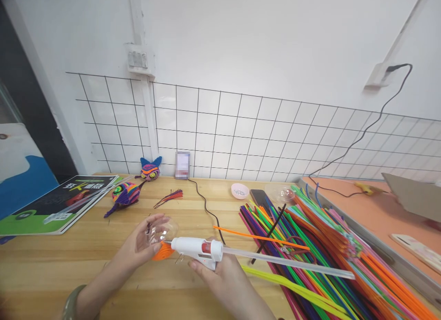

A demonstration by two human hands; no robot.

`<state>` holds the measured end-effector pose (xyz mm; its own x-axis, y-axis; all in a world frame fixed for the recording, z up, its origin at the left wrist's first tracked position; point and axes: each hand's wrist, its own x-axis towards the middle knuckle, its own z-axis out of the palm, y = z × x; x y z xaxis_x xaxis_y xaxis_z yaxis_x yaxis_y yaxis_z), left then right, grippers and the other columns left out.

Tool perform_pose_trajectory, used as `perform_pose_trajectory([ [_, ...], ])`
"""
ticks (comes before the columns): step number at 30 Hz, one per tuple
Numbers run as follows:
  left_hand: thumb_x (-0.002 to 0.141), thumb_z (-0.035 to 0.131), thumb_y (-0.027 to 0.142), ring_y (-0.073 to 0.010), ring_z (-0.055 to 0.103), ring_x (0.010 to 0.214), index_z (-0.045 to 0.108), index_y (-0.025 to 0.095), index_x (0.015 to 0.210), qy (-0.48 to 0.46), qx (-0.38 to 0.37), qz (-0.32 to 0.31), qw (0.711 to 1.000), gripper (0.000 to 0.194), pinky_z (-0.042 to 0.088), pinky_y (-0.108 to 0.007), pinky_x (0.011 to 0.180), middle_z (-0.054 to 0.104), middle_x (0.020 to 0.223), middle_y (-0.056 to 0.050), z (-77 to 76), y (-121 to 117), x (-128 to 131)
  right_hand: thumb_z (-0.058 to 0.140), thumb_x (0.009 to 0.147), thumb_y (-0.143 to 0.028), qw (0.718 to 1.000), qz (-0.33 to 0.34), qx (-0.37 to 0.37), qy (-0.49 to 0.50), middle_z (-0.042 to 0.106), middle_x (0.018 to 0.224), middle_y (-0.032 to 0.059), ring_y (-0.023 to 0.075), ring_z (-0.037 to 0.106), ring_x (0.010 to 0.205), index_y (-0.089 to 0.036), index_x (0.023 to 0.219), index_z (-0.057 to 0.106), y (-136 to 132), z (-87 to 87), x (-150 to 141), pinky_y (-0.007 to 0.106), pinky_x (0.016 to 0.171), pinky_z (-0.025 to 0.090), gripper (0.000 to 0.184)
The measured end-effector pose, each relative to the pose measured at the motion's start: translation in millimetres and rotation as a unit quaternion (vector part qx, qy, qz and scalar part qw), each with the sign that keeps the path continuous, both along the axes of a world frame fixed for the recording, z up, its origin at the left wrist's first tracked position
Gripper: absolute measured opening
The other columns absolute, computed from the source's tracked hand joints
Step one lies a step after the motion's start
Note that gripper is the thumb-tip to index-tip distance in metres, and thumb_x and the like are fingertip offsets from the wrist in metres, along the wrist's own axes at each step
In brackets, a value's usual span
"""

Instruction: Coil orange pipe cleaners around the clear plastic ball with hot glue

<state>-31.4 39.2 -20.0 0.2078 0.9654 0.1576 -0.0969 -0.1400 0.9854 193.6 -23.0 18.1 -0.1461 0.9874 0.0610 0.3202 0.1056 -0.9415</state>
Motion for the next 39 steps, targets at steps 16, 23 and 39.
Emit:
perform_pose_trajectory([
  [16,0.066,0.076,0.041,-0.0300,0.055,0.110,0.051,0.020,0.117,-0.014,-0.001,0.007,1.000,0.060,0.049,-0.039,0.089,0.055,0.125,-0.017,-1.9,1.1,0.7,0.063,0.081,-0.034,1.000,-0.002,-0.004,-0.005,0.074,0.103,0.0056,0.0260,0.067,0.097,-0.018,0.102,0.068,-0.9,-1.8,0.3,0.034,0.088,0.052,0.028],
  [23,0.069,0.075,0.040,-0.0277,0.054,0.109,0.049,0.021,0.118,-0.019,0.000,-0.003,1.000,0.059,0.049,-0.038,0.089,0.053,0.126,-0.016,-3.0,1.6,-0.7,0.063,0.079,-0.036,1.000,-0.011,-0.003,-0.005,0.074,0.102,0.0066,0.0269,0.068,0.095,-0.017,0.102,0.068,-1.1,0.8,-0.4,0.035,0.087,0.052,0.029],
  [39,0.067,0.076,0.040,-0.0306,0.056,0.113,0.052,0.021,0.118,-0.040,-0.005,0.009,0.999,0.060,0.050,-0.037,0.087,0.056,0.129,-0.017,-5.7,2.1,-1.6,0.068,0.076,-0.043,1.000,-0.023,-0.001,0.005,0.075,0.102,0.0076,0.0300,0.068,0.097,-0.018,0.101,0.071,-0.6,3.3,-1.2,0.039,0.089,0.053,0.035],
])
